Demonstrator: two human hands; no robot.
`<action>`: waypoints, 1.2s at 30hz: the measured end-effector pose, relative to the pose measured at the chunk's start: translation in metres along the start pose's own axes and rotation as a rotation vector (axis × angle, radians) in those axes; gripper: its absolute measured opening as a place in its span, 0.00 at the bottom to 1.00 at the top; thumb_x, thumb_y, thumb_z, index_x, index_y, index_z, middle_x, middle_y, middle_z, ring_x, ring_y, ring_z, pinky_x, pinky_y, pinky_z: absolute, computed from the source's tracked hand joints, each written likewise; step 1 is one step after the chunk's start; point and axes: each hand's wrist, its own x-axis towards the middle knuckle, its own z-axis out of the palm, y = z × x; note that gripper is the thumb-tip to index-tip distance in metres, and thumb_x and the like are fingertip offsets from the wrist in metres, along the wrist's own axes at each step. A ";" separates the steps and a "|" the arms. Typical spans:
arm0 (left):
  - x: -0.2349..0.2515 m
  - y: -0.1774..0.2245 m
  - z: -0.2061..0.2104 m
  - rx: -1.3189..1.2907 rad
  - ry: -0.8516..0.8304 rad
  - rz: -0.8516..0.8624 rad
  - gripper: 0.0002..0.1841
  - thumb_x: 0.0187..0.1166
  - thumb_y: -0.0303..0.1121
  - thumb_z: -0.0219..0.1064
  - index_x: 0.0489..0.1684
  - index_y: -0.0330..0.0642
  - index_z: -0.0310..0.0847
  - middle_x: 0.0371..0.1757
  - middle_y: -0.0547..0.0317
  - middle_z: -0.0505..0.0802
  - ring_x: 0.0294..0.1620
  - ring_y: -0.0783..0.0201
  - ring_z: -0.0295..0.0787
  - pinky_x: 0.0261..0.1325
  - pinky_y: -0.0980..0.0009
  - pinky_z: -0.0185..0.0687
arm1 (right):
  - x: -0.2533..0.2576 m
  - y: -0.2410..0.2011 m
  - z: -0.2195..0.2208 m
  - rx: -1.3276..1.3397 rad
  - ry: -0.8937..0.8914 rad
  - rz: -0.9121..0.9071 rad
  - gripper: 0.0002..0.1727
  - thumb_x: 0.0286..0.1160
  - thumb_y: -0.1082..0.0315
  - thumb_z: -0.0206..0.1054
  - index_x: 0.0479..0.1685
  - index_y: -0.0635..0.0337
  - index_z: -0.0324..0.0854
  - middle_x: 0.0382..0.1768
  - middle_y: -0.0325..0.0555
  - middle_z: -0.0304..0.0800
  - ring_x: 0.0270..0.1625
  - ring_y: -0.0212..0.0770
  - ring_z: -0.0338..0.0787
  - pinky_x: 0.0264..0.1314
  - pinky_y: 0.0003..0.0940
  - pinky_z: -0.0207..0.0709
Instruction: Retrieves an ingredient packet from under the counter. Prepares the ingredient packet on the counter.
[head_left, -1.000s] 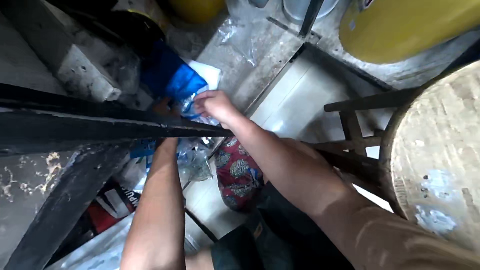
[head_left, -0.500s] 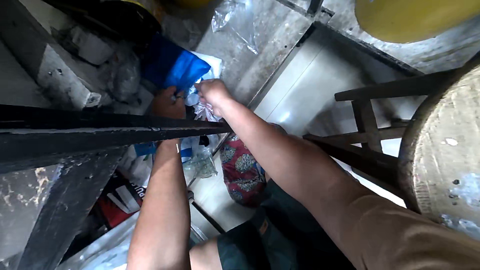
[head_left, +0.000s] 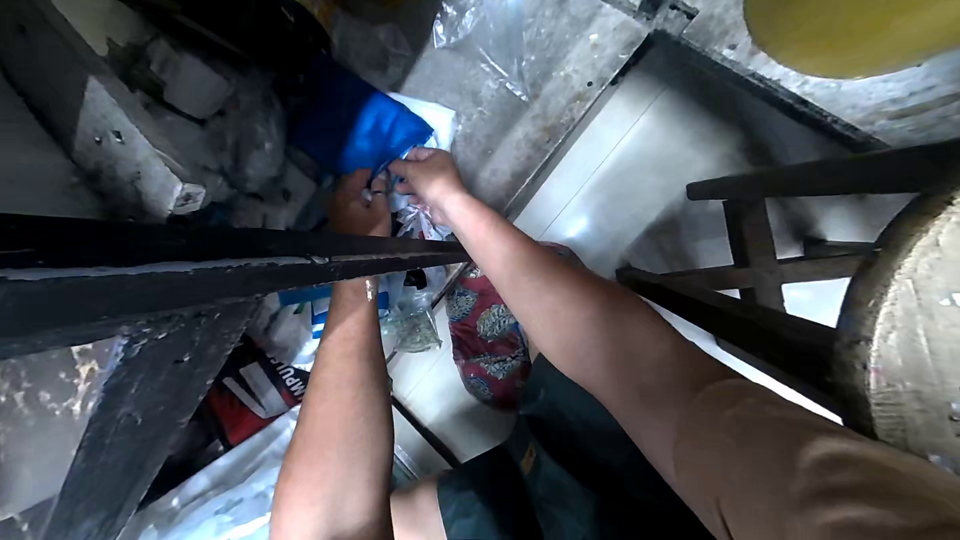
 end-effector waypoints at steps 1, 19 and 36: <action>0.000 0.001 0.001 -0.001 -0.020 -0.014 0.19 0.90 0.41 0.55 0.59 0.34 0.87 0.57 0.38 0.92 0.64 0.46 0.88 0.71 0.47 0.76 | 0.003 0.003 0.000 -0.031 0.026 0.001 0.08 0.77 0.66 0.70 0.44 0.62 0.86 0.37 0.50 0.90 0.33 0.42 0.89 0.33 0.40 0.82; -0.009 -0.019 0.033 -0.282 -0.058 -0.026 0.48 0.52 0.22 0.81 0.84 0.40 0.64 0.69 0.31 0.83 0.63 0.42 0.84 0.65 0.48 0.80 | -0.020 -0.014 -0.032 -0.015 -0.024 0.180 0.25 0.71 0.60 0.78 0.61 0.60 0.74 0.35 0.43 0.84 0.31 0.34 0.83 0.33 0.29 0.80; 0.010 -0.003 0.020 -0.210 0.033 0.128 0.28 0.65 0.34 0.75 0.70 0.56 0.86 0.73 0.43 0.80 0.74 0.51 0.76 0.74 0.55 0.74 | -0.033 -0.017 -0.078 -0.607 -0.352 0.014 0.20 0.70 0.62 0.72 0.56 0.66 0.83 0.51 0.53 0.90 0.52 0.44 0.92 0.57 0.47 0.86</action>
